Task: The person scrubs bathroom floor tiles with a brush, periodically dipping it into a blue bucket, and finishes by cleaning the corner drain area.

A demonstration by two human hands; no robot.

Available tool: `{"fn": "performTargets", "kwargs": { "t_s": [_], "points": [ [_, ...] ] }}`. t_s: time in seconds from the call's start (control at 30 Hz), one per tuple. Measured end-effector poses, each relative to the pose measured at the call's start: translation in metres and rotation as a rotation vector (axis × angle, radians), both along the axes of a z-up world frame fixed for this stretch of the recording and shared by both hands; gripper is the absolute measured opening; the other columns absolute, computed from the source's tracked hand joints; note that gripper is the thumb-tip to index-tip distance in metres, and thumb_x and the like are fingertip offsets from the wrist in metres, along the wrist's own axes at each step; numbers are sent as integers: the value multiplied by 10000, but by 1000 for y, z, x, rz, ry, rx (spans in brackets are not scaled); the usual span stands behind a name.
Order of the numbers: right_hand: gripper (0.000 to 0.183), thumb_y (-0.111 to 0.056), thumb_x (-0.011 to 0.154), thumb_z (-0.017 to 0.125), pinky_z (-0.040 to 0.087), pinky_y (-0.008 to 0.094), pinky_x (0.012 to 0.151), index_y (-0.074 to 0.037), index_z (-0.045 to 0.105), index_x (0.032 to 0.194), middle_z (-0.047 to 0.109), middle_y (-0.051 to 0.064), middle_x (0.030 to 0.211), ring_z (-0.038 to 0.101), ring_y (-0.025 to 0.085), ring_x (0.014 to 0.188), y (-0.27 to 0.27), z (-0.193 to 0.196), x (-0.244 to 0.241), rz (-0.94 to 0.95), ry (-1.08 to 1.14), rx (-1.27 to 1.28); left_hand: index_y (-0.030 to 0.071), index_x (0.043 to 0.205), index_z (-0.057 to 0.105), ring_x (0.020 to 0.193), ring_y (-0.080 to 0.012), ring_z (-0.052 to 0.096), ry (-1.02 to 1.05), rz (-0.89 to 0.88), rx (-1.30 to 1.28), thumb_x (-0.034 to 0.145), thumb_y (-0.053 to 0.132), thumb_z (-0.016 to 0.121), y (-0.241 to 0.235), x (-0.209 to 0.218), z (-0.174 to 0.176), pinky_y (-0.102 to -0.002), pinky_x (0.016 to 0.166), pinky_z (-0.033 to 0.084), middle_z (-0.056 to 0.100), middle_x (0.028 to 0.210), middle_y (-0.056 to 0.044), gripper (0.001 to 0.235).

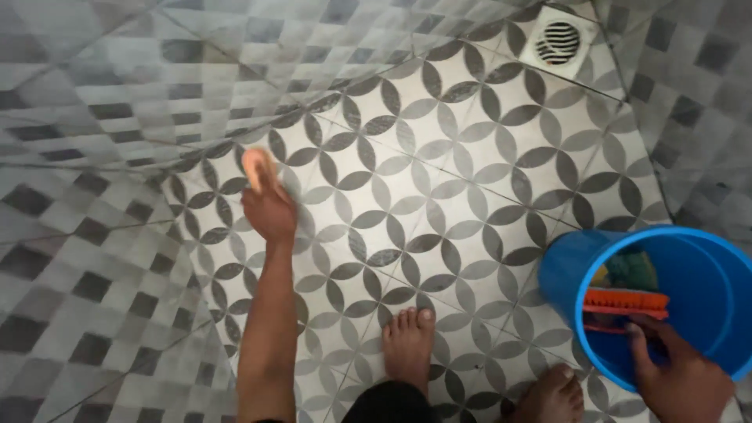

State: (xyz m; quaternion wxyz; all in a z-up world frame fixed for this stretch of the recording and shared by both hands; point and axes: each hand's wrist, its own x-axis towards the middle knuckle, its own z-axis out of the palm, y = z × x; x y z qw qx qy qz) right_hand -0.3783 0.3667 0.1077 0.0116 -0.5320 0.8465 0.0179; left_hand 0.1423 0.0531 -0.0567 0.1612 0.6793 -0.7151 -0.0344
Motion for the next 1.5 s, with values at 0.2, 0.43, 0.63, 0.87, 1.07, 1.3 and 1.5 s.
{"fn": "performTargets", "kwargs": {
  "t_s": [0.2, 0.43, 0.63, 0.87, 1.07, 1.3, 1.5],
  "points": [
    [214, -411, 1042, 766, 582, 268, 758, -256, 793, 1188, 761, -23, 892, 729, 141, 759, 5, -13, -6, 24, 51, 31, 140, 1528, 500, 800, -398, 561, -130, 150, -11, 1043, 262, 538, 4, -18, 43, -515, 713, 455, 573, 884, -243, 501],
    [175, -398, 1067, 728, 582, 256, 766, -260, 755, 1171, 760, -11, 916, 748, 125, 828, 22, -30, -19, -10, -112, -24, 138, 1566, 445, 907, -386, 563, 54, -184, -14, 1007, 214, 579, 39, -64, 70, -500, 810, 473, 566, 1015, -234, 581],
    [218, -479, 1044, 727, 602, 286, 784, -294, 778, 1147, 763, 9, 933, 731, 141, 739, 18, -23, -19, 84, 113, 108, 143, 1582, 451, 867, -368, 570, -191, -18, 9, 1036, 251, 579, -16, -10, 56, -496, 752, 474, 568, 976, -234, 571],
    [179, -442, 1084, 735, 599, 297, 780, -288, 771, 1167, 766, 18, 931, 750, 169, 817, 23, -25, -17, -9, 4, 11, 124, 1560, 436, 821, -373, 589, -89, 190, 44, 976, 242, 571, -20, -41, 61, -493, 683, 497, 568, 973, -245, 611],
    [179, -418, 1036, 758, 595, 283, 829, -289, 783, 1158, 767, 21, 997, 749, 165, 849, 15, -20, -13, 45, 63, -9, 117, 1549, 458, 818, -378, 583, -69, -43, 76, 967, 232, 626, 59, -71, 73, -517, 723, 483, 564, 962, -234, 617],
    [149, -349, 1099, 760, 595, 299, 866, -254, 798, 1207, 769, 34, 1008, 754, 191, 917, 30, -33, -27, 10, -112, -43, 135, 1574, 460, 870, -390, 564, -118, 97, -37, 1021, 262, 620, 20, -27, 51, -510, 759, 467, 543, 964, -227, 589],
    [176, -253, 1050, 777, 596, 323, 975, -148, 808, 1188, 771, 124, 1050, 761, 209, 922, 48, -72, -56, -12, -201, -26, 124, 1559, 468, 859, -381, 571, -26, 211, -83, 1022, 258, 557, -27, -34, 42, -504, 734, 467, 551, 992, -235, 560]
  ]
}}
